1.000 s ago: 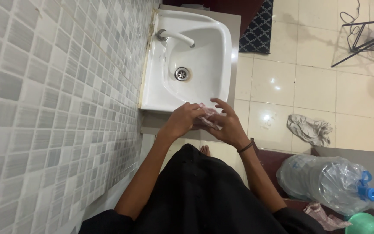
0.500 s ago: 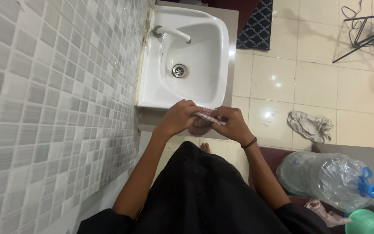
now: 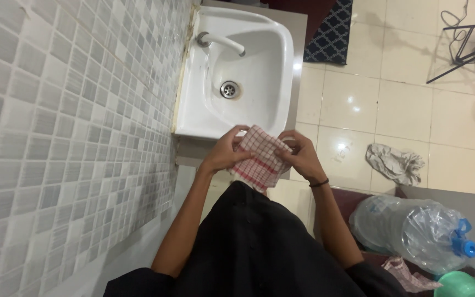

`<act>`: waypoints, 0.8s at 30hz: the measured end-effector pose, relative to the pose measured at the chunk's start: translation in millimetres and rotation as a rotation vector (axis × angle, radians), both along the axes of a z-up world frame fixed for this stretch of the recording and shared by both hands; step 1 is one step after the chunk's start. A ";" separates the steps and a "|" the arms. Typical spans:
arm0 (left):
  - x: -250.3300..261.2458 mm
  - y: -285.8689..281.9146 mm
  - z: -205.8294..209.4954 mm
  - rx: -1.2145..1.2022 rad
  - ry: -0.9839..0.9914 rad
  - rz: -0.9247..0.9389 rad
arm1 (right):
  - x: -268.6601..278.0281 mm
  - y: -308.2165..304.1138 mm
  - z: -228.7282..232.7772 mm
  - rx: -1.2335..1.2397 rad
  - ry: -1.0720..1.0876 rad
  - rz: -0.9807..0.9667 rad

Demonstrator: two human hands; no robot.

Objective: The person cleans a white ceramic sink using a red and white checkered cloth. They wipe the basin, the faucet, and the surrounding countertop area repeatedly. The person scrubs the drain and the edges of the sink, ensuring all surfaces are wiped down.

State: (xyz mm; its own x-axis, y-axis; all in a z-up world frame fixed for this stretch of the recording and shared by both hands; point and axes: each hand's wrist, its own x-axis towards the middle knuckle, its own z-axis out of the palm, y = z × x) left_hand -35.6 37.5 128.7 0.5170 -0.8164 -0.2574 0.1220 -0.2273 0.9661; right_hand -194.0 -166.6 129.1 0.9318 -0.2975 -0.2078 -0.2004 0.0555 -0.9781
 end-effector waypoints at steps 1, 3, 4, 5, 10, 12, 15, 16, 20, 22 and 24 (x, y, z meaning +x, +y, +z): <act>-2.4 3.6 -5.5 0.059 0.046 0.016 | -1.6 1.9 -0.4 0.040 0.054 -0.051; -14.0 9.5 -19.8 0.073 0.084 0.066 | -7.9 7.7 -4.0 0.078 0.125 -0.092; -18.1 9.4 -25.9 0.024 0.063 0.101 | -7.8 10.9 -7.1 0.074 0.128 -0.082; -18.8 9.0 -31.3 -0.025 0.043 0.136 | -6.8 13.0 -11.2 0.070 0.131 -0.072; -14.0 10.1 -42.7 -0.052 0.098 -0.131 | -4.2 8.9 -30.0 0.041 0.122 0.138; -11.1 9.8 -38.3 -0.041 0.139 -0.206 | -2.7 8.7 -28.6 0.050 0.224 0.217; -7.2 10.7 -39.3 -0.086 0.268 -0.125 | 0.9 11.2 -27.6 0.006 0.256 0.351; -7.0 11.7 -44.5 -0.142 0.323 -0.064 | -1.4 13.5 -29.8 0.034 0.230 0.348; -16.4 19.1 -75.5 -0.364 0.845 0.070 | -10.3 15.7 -50.7 0.354 0.204 0.137; -24.7 20.1 -88.7 -0.383 0.797 0.116 | -9.0 21.6 -64.8 0.323 0.153 0.018; -30.9 23.6 -96.2 -0.341 0.663 0.157 | -10.7 24.7 -68.2 0.266 0.153 -0.079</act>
